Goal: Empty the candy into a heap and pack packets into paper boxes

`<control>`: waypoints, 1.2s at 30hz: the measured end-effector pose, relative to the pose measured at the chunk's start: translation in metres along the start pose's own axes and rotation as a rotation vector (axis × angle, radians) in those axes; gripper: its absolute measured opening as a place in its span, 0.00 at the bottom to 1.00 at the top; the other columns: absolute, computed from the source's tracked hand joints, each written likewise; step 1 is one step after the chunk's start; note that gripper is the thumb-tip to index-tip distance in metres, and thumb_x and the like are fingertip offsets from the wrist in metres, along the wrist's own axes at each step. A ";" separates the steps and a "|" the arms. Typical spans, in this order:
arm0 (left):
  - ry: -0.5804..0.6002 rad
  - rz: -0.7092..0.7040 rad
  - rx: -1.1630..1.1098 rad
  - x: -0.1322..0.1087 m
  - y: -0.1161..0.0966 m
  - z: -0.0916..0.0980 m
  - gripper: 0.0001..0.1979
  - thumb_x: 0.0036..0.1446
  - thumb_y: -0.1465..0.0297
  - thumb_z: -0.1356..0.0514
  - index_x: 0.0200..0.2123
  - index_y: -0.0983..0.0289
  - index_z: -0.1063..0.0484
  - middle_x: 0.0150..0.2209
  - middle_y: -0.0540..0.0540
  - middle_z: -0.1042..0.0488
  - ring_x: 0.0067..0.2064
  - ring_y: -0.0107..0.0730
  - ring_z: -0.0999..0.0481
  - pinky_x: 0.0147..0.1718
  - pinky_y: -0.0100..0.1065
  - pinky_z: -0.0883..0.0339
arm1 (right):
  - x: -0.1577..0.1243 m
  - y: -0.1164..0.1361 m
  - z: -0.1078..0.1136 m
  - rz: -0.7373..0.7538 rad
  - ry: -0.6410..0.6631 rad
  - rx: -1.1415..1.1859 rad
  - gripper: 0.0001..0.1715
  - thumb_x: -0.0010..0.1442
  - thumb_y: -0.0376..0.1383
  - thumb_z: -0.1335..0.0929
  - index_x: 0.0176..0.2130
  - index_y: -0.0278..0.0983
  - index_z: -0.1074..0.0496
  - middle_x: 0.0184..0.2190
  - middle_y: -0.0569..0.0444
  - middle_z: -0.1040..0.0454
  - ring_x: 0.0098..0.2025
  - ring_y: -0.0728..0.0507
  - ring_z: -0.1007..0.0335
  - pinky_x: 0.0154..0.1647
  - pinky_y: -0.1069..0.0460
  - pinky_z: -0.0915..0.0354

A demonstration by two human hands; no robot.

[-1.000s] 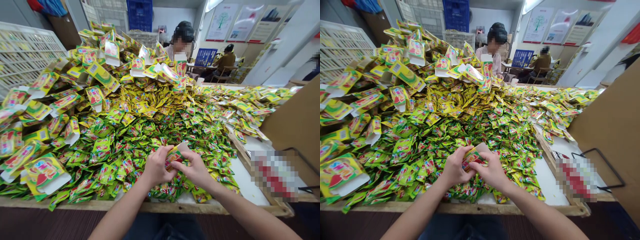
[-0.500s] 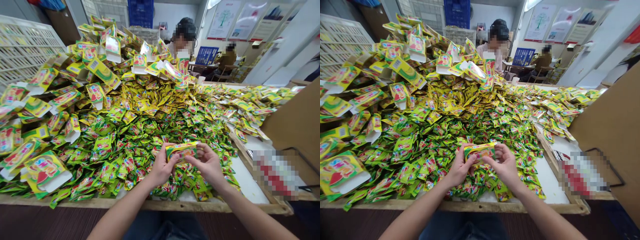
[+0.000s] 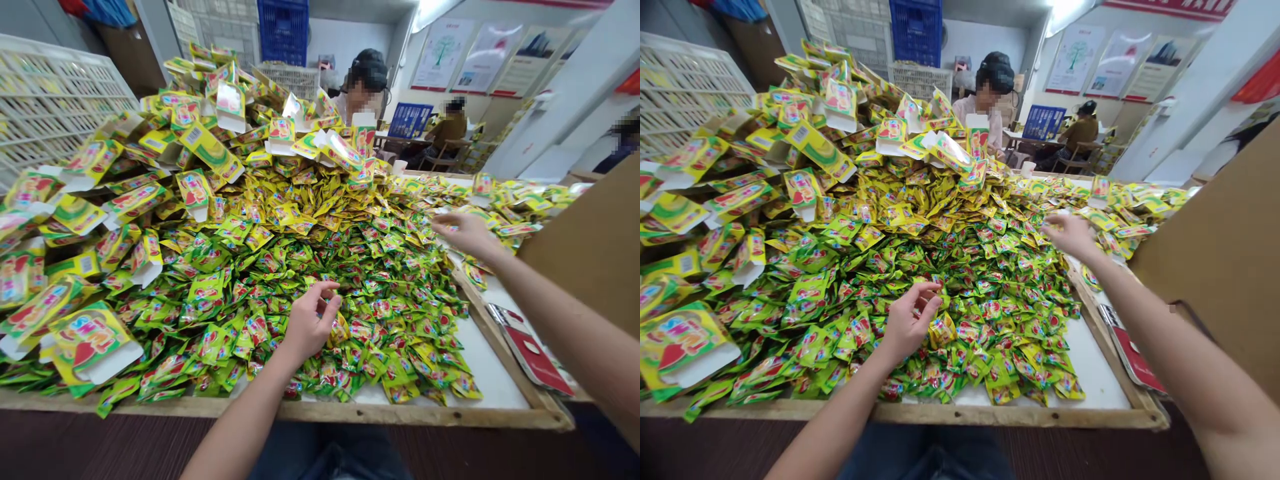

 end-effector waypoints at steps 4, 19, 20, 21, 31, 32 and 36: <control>-0.049 -0.227 0.111 -0.006 -0.005 -0.005 0.06 0.59 0.69 0.45 0.37 0.63 0.29 0.28 0.49 0.25 0.25 0.22 0.28 0.27 0.25 0.33 | -0.016 0.017 -0.099 -0.031 0.223 -0.022 0.09 0.45 0.37 0.26 0.22 0.36 0.28 0.22 0.52 0.26 0.29 0.42 0.29 0.37 0.47 0.36; 0.062 0.036 1.123 0.139 0.017 0.077 0.23 0.54 0.80 0.50 0.52 0.62 0.30 0.51 0.62 0.27 0.54 0.49 0.30 0.52 0.48 0.37 | -0.066 0.035 -0.096 -0.172 0.241 0.543 0.19 0.39 0.43 0.25 0.26 0.38 0.35 0.23 0.58 0.33 0.29 0.46 0.35 0.34 0.50 0.35; 0.110 0.042 1.137 0.143 0.016 0.078 0.21 0.54 0.79 0.50 0.49 0.63 0.27 0.46 0.63 0.24 0.50 0.49 0.27 0.48 0.47 0.34 | -0.077 0.036 -0.097 -0.222 0.295 0.672 0.21 0.37 0.45 0.25 0.24 0.38 0.35 0.23 0.58 0.33 0.29 0.47 0.34 0.32 0.50 0.34; 0.122 0.046 1.141 0.143 0.013 0.080 0.19 0.54 0.77 0.49 0.46 0.64 0.25 0.42 0.64 0.22 0.46 0.50 0.25 0.46 0.46 0.33 | -0.089 0.038 -0.098 -0.264 0.335 0.769 0.23 0.35 0.47 0.25 0.24 0.38 0.35 0.24 0.58 0.31 0.29 0.47 0.33 0.32 0.50 0.33; 0.014 0.039 0.131 0.048 -0.040 0.038 0.12 0.55 0.62 0.45 0.34 0.64 0.28 0.19 0.46 0.35 0.19 0.24 0.37 0.17 0.25 0.45 | -0.161 0.058 -0.124 -0.457 0.387 1.145 0.31 0.32 0.54 0.24 0.29 0.38 0.33 0.27 0.58 0.27 0.31 0.48 0.29 0.31 0.52 0.29; 0.033 0.044 0.120 0.041 -0.039 0.028 0.11 0.55 0.63 0.45 0.33 0.64 0.28 0.19 0.46 0.36 0.19 0.24 0.38 0.17 0.25 0.45 | -0.165 0.063 -0.126 -0.467 0.399 1.194 0.30 0.33 0.53 0.24 0.30 0.38 0.32 0.28 0.58 0.26 0.32 0.48 0.29 0.31 0.53 0.29; -0.064 -0.084 0.303 0.030 -0.036 0.003 0.07 0.56 0.69 0.46 0.30 0.65 0.30 0.26 0.50 0.32 0.25 0.25 0.33 0.23 0.27 0.40 | -0.178 0.080 -0.126 -0.480 0.528 1.366 0.29 0.39 0.57 0.27 0.32 0.39 0.30 0.32 0.55 0.23 0.36 0.44 0.27 0.34 0.50 0.28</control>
Point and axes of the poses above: each hand's wrist, its own x-axis towards the middle knuckle, its own z-axis out of the back of the hand, y = z × x, the point moved 5 cm from there along x, towards the middle knuckle
